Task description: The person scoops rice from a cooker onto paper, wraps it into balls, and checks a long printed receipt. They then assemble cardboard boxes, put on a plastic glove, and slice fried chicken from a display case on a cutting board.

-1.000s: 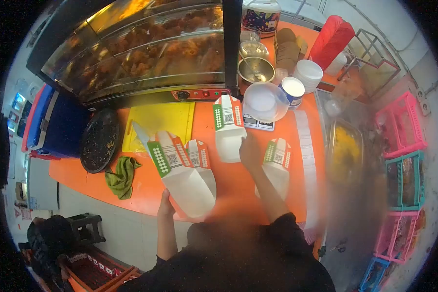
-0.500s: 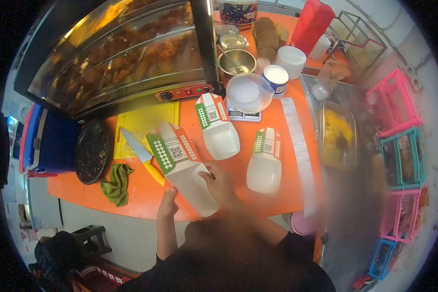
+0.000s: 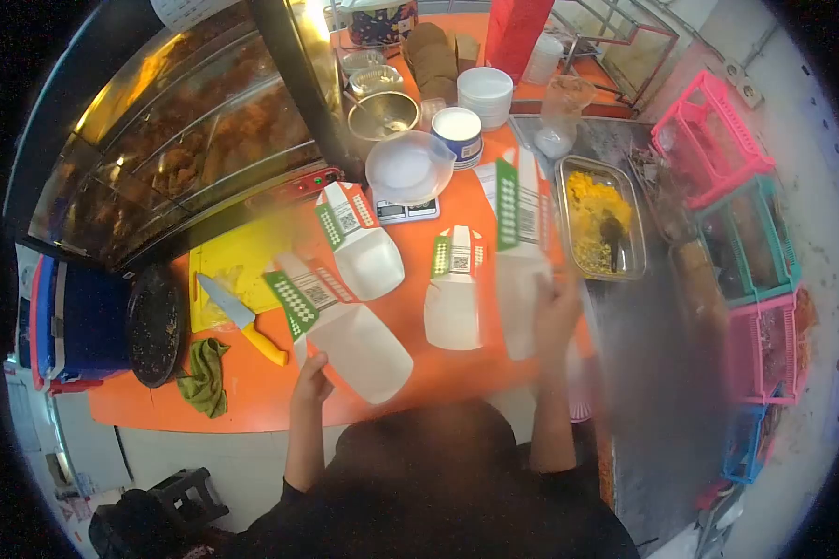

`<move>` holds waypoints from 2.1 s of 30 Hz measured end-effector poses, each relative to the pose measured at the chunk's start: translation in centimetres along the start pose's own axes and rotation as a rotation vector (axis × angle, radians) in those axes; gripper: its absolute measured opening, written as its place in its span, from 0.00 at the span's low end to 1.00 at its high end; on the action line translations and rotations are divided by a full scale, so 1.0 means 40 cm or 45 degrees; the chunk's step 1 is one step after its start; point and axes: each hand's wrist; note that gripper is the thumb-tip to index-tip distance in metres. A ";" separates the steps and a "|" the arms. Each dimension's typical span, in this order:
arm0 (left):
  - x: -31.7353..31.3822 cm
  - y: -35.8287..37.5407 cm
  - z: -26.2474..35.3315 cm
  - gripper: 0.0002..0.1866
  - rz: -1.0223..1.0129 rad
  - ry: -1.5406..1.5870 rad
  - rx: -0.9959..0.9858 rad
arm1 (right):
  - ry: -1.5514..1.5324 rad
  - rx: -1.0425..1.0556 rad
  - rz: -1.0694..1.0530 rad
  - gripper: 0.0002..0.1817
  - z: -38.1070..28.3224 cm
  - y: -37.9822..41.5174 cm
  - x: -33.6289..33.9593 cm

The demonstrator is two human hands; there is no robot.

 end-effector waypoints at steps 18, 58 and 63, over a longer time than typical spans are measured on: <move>-0.081 -0.031 -0.144 0.31 0.906 -1.579 -0.249 | 0.556 0.389 -0.107 0.25 0.369 -0.045 -0.068; 0.705 0.335 0.408 0.05 0.579 -2.125 -0.573 | 0.684 0.474 -0.200 0.16 -0.225 0.762 -1.005; 0.658 0.349 0.374 0.05 0.527 -2.108 -0.760 | 0.008 0.283 -0.735 0.09 -0.312 0.892 -0.942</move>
Point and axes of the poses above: each hand's wrist, its own y-axis away from the middle knuckle, its own x-axis out of the back of the hand, z = x × y, and after that the axes turned 2 degrees about -z, right-handed
